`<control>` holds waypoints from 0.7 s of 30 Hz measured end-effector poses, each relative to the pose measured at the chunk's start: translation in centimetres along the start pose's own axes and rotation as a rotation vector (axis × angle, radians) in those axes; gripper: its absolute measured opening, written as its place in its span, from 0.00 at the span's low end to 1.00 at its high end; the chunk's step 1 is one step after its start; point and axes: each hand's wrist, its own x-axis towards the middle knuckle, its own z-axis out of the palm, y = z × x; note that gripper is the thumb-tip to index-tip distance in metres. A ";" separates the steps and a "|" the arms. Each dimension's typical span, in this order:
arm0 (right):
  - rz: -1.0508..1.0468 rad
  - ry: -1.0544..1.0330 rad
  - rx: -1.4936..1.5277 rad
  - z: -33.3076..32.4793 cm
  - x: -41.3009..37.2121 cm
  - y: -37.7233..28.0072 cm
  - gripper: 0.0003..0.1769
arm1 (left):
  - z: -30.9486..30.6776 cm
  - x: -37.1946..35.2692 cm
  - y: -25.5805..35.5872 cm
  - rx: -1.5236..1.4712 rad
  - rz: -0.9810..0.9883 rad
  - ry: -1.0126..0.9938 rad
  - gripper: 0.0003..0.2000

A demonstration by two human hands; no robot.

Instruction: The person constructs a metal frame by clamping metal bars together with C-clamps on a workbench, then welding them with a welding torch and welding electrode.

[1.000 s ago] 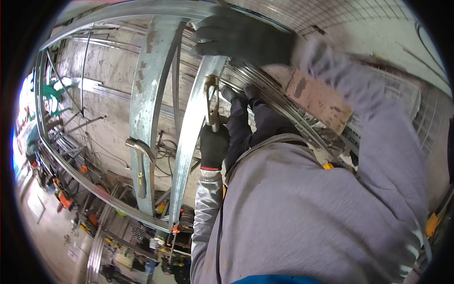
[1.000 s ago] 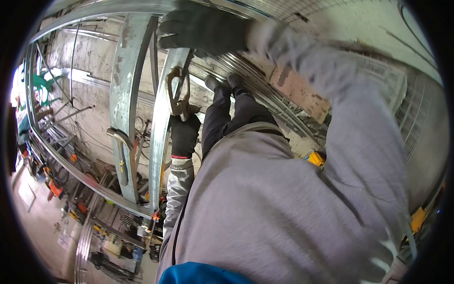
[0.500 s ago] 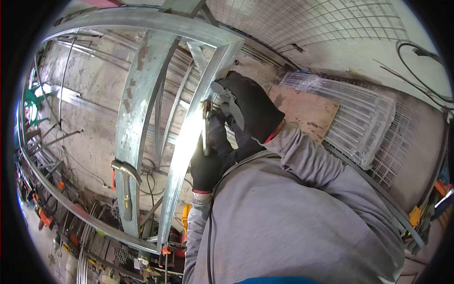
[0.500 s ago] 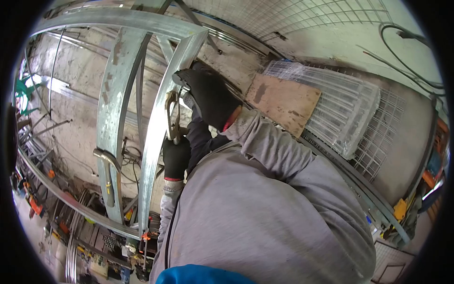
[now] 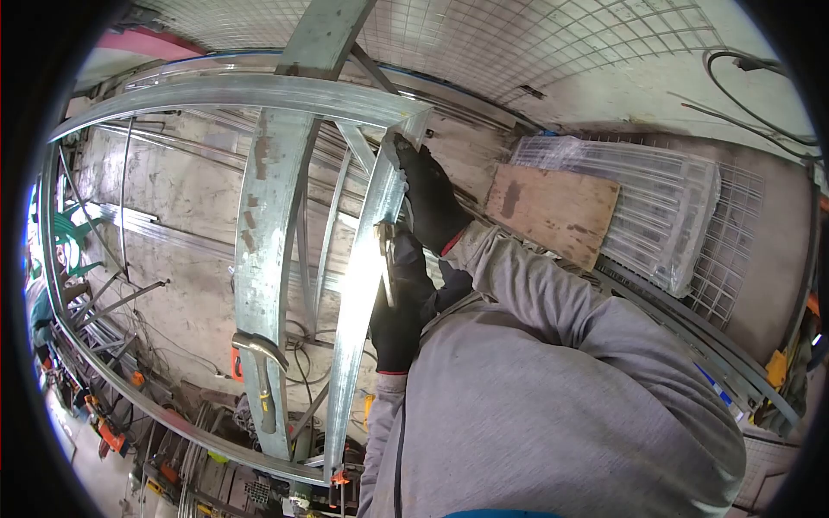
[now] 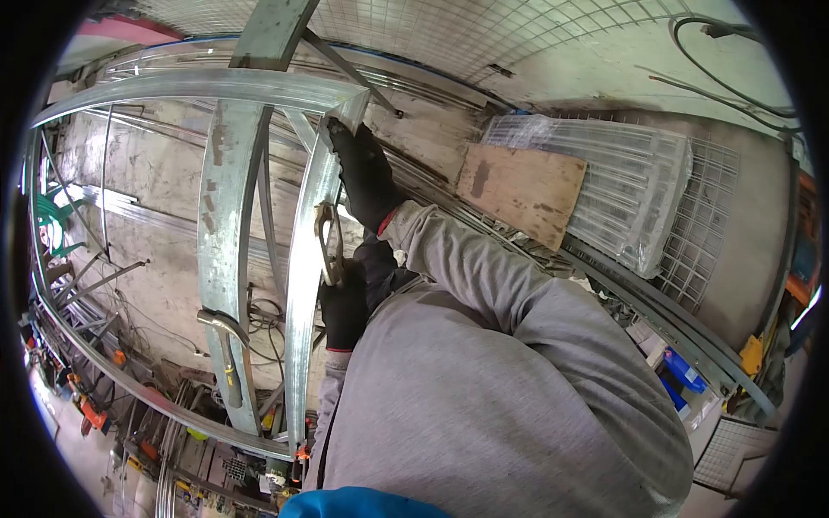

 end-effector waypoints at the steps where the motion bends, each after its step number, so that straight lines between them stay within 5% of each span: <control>1: 0.001 0.002 0.007 0.2 0.0 0.4 0.34 | -0.1 0.0 0.2 0.007 -0.008 -0.023 0.10; 3: -0.181 0.032 0.111 0.1 0.3 1.0 0.36 | 0.3 -0.3 -0.5 0.019 -0.015 -0.046 0.09; 8: -0.173 -0.019 0.210 -0.1 0.4 1.5 0.33 | 1.5 -0.8 -1.5 -0.212 -0.177 -0.031 0.07; 14: -0.160 -0.009 0.240 0.0 0.4 1.6 0.24 | -0.5 0.1 2.1 0.086 -0.094 0.055 0.06; 17: -0.176 0.001 0.242 -0.1 0.9 1.1 0.20 | -0.8 0.3 2.8 -0.003 -0.139 0.068 0.06; 21: 0.229 0.014 0.525 0.0 1.3 -0.5 0.19 | -2.6 1.0 6.0 -0.283 -0.414 0.054 0.09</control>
